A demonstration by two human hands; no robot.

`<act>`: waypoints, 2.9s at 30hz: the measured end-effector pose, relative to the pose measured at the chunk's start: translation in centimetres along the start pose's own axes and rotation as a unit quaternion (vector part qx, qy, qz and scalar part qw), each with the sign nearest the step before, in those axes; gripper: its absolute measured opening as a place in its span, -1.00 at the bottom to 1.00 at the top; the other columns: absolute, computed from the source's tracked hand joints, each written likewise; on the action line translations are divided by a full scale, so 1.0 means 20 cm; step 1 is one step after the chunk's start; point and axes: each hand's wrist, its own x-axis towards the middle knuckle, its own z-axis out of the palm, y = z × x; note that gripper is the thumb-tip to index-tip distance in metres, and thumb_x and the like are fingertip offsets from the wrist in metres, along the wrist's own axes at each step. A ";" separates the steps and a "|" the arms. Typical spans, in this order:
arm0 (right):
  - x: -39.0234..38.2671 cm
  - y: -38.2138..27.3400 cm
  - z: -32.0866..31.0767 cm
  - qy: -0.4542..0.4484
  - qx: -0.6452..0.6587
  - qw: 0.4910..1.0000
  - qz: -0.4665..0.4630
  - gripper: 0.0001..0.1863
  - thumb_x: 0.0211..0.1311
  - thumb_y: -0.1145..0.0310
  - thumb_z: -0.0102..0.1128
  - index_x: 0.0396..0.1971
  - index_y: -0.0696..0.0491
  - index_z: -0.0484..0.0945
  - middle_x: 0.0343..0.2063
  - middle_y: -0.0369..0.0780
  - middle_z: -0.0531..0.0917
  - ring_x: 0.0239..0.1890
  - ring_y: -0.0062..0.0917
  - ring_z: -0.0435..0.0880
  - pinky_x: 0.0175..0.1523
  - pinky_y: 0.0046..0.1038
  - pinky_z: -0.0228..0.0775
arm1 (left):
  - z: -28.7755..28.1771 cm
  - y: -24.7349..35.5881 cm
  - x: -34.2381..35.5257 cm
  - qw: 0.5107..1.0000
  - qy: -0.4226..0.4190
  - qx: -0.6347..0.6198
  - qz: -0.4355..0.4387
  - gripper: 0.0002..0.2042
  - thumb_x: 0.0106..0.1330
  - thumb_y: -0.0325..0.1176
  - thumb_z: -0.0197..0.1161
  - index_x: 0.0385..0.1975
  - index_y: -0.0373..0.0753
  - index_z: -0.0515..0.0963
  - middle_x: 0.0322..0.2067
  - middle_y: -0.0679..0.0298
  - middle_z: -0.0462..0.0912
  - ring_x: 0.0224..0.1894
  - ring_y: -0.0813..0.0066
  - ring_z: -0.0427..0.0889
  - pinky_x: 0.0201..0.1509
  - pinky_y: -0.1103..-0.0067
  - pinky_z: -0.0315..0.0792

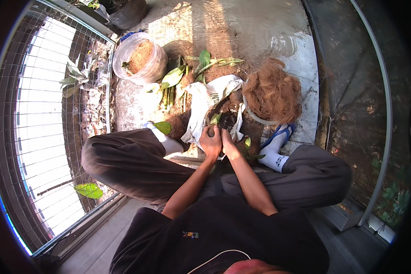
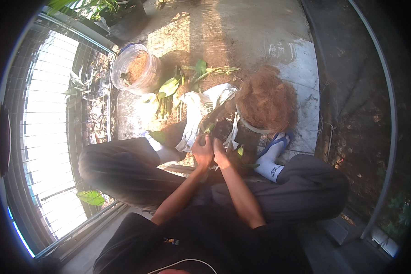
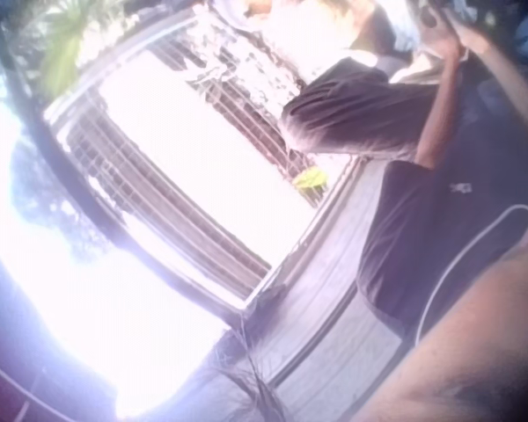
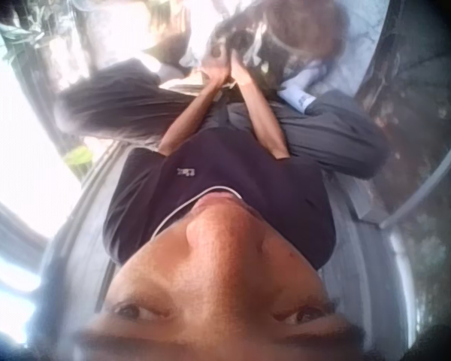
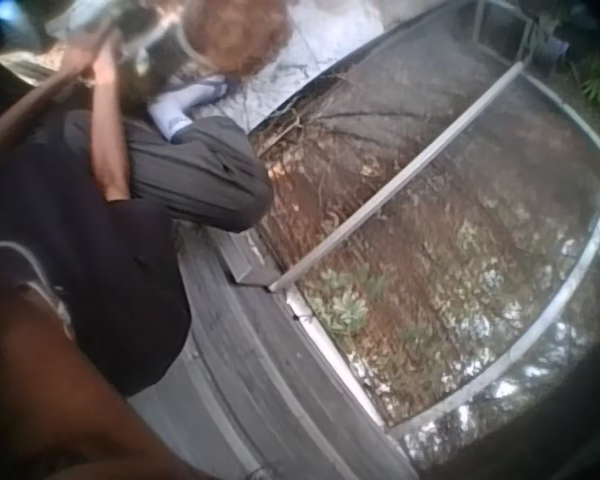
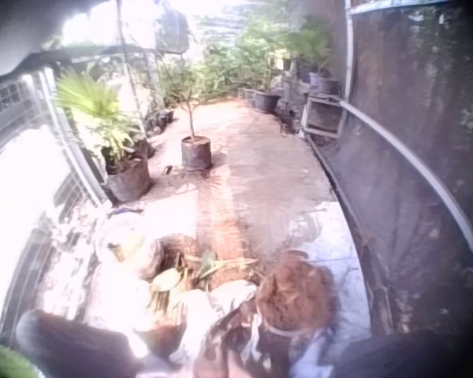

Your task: The person sits on the floor and packs soil and coconut coir around small plants, forming them into compact balls by hand. They handle the plants and soil materials directly, shaping and compressing the mixture into round forms.

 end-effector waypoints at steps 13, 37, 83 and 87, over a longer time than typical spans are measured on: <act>-0.16 -0.23 -0.02 -0.056 0.025 0.997 -0.056 -0.59 0.49 0.04 -0.11 0.01 0.05 0.52 -0.06 -0.29 0.60 0.05 -0.54 0.55 0.15 -0.44 0.43 | 0.00 0.05 0.04 0.951 -0.064 0.051 0.298 -0.79 0.14 -0.36 0.29 -0.25 -0.30 0.60 -0.07 0.11 0.66 0.14 0.03 0.54 0.27 0.25 0.32; -0.13 -0.23 0.12 -0.058 -0.071 0.995 -0.028 -0.62 0.49 0.11 -0.11 0.05 0.02 0.54 0.00 -0.32 0.57 0.06 -0.61 0.48 0.17 -0.52 0.32 | -0.01 0.04 0.06 0.967 0.008 0.012 0.253 -0.81 0.15 -0.47 0.24 -0.25 -0.31 0.64 -0.20 0.05 0.67 -0.07 0.04 0.61 0.09 0.31 0.43; -0.12 -0.38 0.10 -0.071 0.158 0.980 0.101 -0.63 0.44 0.10 -0.19 -0.20 -0.05 0.62 -0.24 -0.29 0.70 -0.19 -0.48 0.67 -0.03 -0.37 0.55 | -0.07 0.16 0.12 0.940 -0.127 -0.091 0.303 -0.66 0.17 -0.31 0.27 -0.11 -0.36 0.59 -0.06 0.02 0.64 -0.02 0.02 0.61 0.13 0.33 0.43; -0.14 -0.38 0.09 -0.188 0.200 0.961 0.035 -0.59 0.46 0.09 -0.26 -0.18 -0.03 0.59 -0.22 -0.28 0.70 -0.14 -0.49 0.67 0.00 -0.38 0.55 | -0.09 0.18 0.12 0.929 -0.085 -0.036 0.357 -0.56 0.23 -0.06 0.16 -0.08 -0.32 0.59 -0.02 0.05 0.63 0.06 0.00 0.56 0.26 0.24 0.29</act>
